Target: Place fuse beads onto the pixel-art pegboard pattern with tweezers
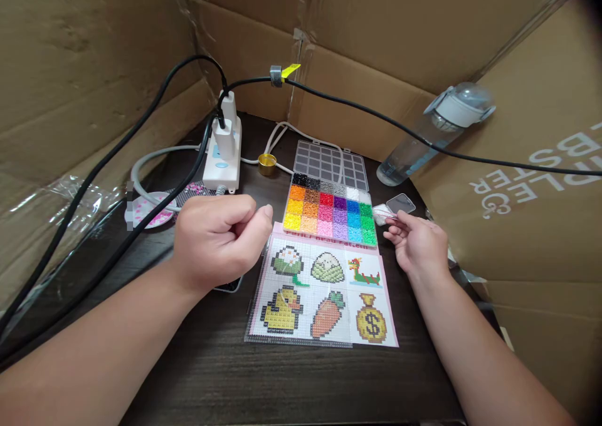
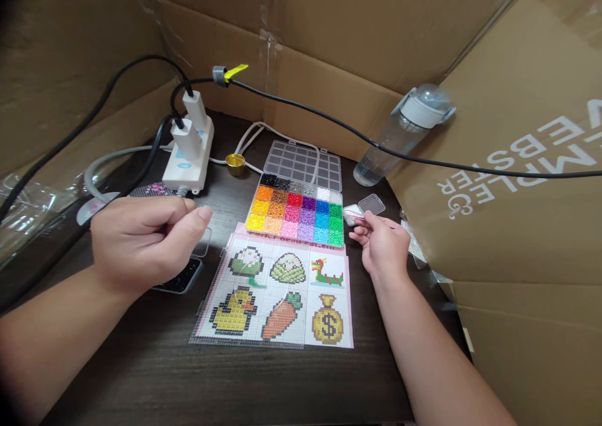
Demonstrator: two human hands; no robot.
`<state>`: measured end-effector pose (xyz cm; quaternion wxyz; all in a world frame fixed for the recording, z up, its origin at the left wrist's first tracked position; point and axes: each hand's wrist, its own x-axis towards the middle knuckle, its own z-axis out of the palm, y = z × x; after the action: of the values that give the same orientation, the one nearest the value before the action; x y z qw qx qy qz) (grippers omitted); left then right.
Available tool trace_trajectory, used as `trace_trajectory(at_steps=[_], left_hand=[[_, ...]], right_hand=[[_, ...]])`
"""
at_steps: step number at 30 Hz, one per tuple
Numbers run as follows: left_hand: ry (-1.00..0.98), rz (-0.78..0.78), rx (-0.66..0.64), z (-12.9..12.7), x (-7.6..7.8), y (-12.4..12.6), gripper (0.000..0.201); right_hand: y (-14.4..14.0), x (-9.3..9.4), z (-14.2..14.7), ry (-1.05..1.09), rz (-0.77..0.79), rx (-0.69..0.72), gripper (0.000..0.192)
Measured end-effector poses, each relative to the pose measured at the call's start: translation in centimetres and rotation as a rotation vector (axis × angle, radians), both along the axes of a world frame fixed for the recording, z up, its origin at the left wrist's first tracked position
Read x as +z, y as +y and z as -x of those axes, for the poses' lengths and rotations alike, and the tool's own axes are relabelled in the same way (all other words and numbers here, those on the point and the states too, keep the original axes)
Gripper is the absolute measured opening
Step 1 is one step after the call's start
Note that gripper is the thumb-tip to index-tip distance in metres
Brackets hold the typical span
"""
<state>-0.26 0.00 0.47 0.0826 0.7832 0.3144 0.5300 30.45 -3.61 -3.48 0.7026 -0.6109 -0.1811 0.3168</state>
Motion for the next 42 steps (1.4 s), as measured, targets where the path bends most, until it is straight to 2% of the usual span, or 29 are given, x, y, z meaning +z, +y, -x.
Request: trace_trajectory(at_steps=[18,21,23,26,31,33,38,42], left_hand=[[-0.011,-0.009,-0.008,0.0,-0.1,0.0,0.046],[-0.014,-0.003,-0.007,0.0,0.0,0.0,0.045],[-0.011,-0.009,-0.010,0.0,0.0,-0.1,0.044],[-0.022,-0.026,-0.019,-0.1,-0.1,-0.1,0.042],[-0.043,0.039,-0.048,-0.3,-0.3,-0.2,0.044],[-0.046,0.037,-0.055,-0.4,-0.3,-0.1,0.045],[-0.039,0.037,-0.049,-0.4,-0.5,-0.1,0.046],[-0.016,0.057,-0.045,-0.5,-0.5,-0.2,0.045]], right_hand=[[-0.1,0.4,0.3,-0.073,-0.013,-0.048,0.008],[-0.2,0.8,0.3,-0.107,-0.068,-0.056,0.011],[-0.7,1.1,0.8,-0.158,-0.161,-0.030,0.015],[-2.2,1.4,2.5,-0.316,-0.252,0.155,0.012],[-4.8,1.7,6.4,-0.586,-0.108,0.706,0.011],[-4.9,1.6,7.4,-0.631,-0.116,0.828,0.011],[-4.3,1.4,7.8,-0.652,-0.168,0.987,0.014],[-4.4,1.3,7.9,-0.691,-0.192,1.007,0.014]])
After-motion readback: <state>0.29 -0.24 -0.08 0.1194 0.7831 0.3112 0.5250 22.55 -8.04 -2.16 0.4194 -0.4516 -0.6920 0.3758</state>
